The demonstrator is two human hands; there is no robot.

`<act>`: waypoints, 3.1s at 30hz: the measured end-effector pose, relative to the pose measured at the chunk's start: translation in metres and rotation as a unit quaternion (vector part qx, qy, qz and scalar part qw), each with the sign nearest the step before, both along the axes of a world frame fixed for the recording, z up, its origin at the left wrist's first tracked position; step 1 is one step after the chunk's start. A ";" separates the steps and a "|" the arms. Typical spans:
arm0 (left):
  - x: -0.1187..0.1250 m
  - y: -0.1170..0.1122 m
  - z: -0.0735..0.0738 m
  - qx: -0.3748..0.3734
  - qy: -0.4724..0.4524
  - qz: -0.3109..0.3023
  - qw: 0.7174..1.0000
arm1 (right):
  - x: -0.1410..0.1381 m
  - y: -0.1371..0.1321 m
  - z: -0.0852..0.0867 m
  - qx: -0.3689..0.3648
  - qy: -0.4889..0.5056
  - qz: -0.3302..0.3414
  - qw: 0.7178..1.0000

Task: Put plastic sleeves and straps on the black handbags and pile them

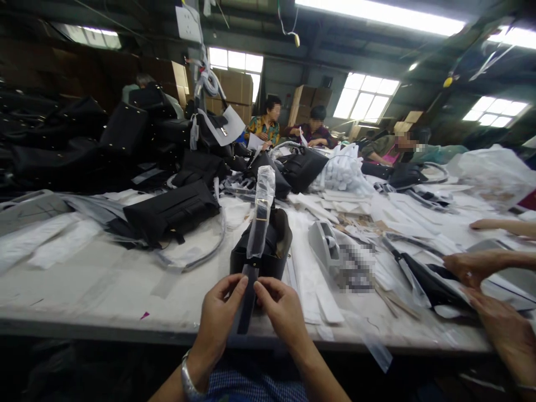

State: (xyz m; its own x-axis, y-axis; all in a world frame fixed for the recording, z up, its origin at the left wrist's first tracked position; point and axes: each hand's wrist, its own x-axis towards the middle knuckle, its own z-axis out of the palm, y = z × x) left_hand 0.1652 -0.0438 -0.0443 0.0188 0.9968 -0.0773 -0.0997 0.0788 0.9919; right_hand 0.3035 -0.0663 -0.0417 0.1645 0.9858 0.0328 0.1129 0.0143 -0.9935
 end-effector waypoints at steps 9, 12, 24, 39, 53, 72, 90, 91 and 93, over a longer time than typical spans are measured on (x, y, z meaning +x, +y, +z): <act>-0.002 0.000 0.009 -0.030 0.022 0.061 0.997 | -0.002 0.027 0.020 -0.073 -0.033 0.070 0.994; 0.000 -0.010 0.005 -0.097 -0.047 0.074 0.991 | -0.004 0.027 0.022 -0.071 -0.038 0.059 0.995; -0.015 -0.014 -0.023 -0.114 -0.080 0.073 0.988 | -0.040 0.022 0.010 0.009 -0.012 -0.046 0.999; -0.053 -0.013 -0.001 0.016 0.046 0.035 0.998 | -0.069 0.014 0.005 -0.046 0.177 -0.029 0.983; -0.047 -0.025 -0.014 0.385 0.307 0.064 0.868 | -0.048 0.025 0.006 -0.106 0.200 0.016 0.974; -0.088 -0.031 -0.015 0.570 0.444 -0.074 0.688 | -0.043 0.022 0.009 -0.093 0.124 0.115 0.981; -0.040 -0.031 -0.005 -0.062 0.053 -0.001 0.997 | 0.003 0.012 0.018 0.028 -0.048 0.098 0.994; -0.039 -0.031 -0.008 -0.060 0.053 0.020 0.997 | 0.024 0.010 0.021 0.049 -0.080 0.045 0.995; -0.039 -0.031 -0.014 -0.050 0.059 0.053 0.996 | 0.075 0.008 0.028 0.099 -0.161 -0.108 0.976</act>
State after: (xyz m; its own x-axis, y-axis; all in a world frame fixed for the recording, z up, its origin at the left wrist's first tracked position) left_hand 0.1263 -0.0746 -0.0585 -0.1015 0.9799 -0.1719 0.0033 0.1732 0.9849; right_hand 0.3786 -0.0582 -0.0139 0.3172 0.8986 0.3030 0.4404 0.1434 -0.8863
